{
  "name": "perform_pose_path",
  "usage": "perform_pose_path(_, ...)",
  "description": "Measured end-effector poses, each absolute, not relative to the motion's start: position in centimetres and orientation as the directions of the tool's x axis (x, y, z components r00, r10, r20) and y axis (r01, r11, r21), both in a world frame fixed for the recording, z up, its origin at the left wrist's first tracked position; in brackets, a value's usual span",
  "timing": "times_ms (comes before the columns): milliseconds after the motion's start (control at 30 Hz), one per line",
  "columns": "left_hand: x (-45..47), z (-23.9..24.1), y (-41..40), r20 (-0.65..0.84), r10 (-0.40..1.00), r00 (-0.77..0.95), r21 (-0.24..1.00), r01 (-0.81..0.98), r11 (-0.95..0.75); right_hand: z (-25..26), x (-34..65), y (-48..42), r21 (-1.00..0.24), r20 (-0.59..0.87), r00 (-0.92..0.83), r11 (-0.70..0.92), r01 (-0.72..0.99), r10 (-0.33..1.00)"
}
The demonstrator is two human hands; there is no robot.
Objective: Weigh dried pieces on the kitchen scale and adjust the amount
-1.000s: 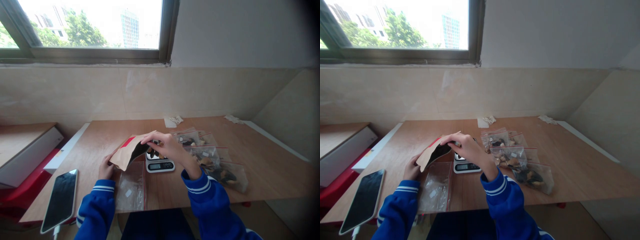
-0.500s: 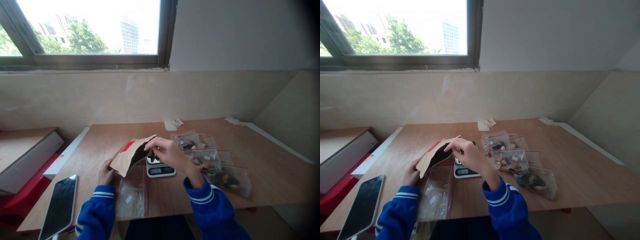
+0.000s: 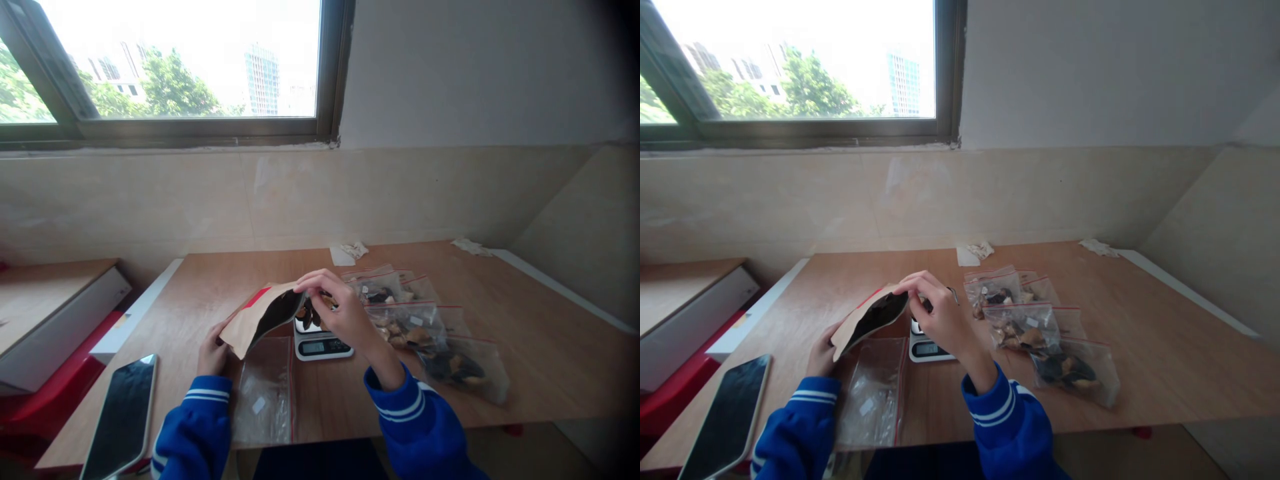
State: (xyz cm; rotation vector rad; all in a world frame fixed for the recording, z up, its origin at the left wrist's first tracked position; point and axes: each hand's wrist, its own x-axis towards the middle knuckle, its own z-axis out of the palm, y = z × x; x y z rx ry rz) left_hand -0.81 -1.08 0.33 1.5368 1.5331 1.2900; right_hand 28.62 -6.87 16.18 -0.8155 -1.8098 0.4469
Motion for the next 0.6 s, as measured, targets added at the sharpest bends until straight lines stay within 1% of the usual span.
perform_pose_path(67, -0.8, 0.5, -1.1, 0.218, 0.966, -0.140, 0.914, 0.375, -0.152, 16.1, 28.3, -6.9, -0.574, 0.688, -0.254, 0.724, 0.383, 0.680)
perform_pose_path(133, -0.7, 0.6, -1.2, 0.222, 0.963, -0.149, 0.912, 0.381, -0.151, 15.8, 27.9, -6.9, -0.480, 0.687, -0.338, 0.752, 0.452, 0.643)
perform_pose_path(233, -0.8, 0.5, -1.1, 0.226, 0.960, -0.163, 0.911, 0.383, -0.149, 15.1, 27.6, -7.0, -0.348, 0.694, -0.399, 0.764, 0.543, 0.599)
perform_pose_path(333, -1.0, 0.1, -0.9, 0.223, 0.961, -0.164, 0.913, 0.380, -0.147, 14.4, 27.6, -7.6, -0.275, 0.695, -0.423, 0.759, 0.591, 0.581)
perform_pose_path(400, -1.1, -0.2, -0.8, 0.224, 0.960, -0.168, 0.916, 0.373, -0.149, 14.4, 27.6, -8.2, -0.283, 0.698, -0.403, 0.745, 0.604, 0.592)
perform_pose_path(500, -1.1, -0.6, -0.6, 0.253, 0.955, -0.153, 0.914, 0.362, -0.184, 15.1, 27.2, -9.0, -0.362, 0.683, -0.380, 0.742, 0.565, 0.623)
perform_pose_path(533, -1.1, -0.7, -0.6, 0.269, 0.952, -0.144, 0.910, 0.361, -0.203, 15.4, 26.9, -9.0, -0.394, 0.655, -0.408, 0.748, 0.535, 0.636)
perform_pose_path(600, -1.2, -0.9, -0.5, 0.304, 0.944, -0.130, 0.899, 0.367, -0.239, 15.9, 26.2, -8.6, -0.449, 0.554, -0.519, 0.758, 0.472, 0.651)
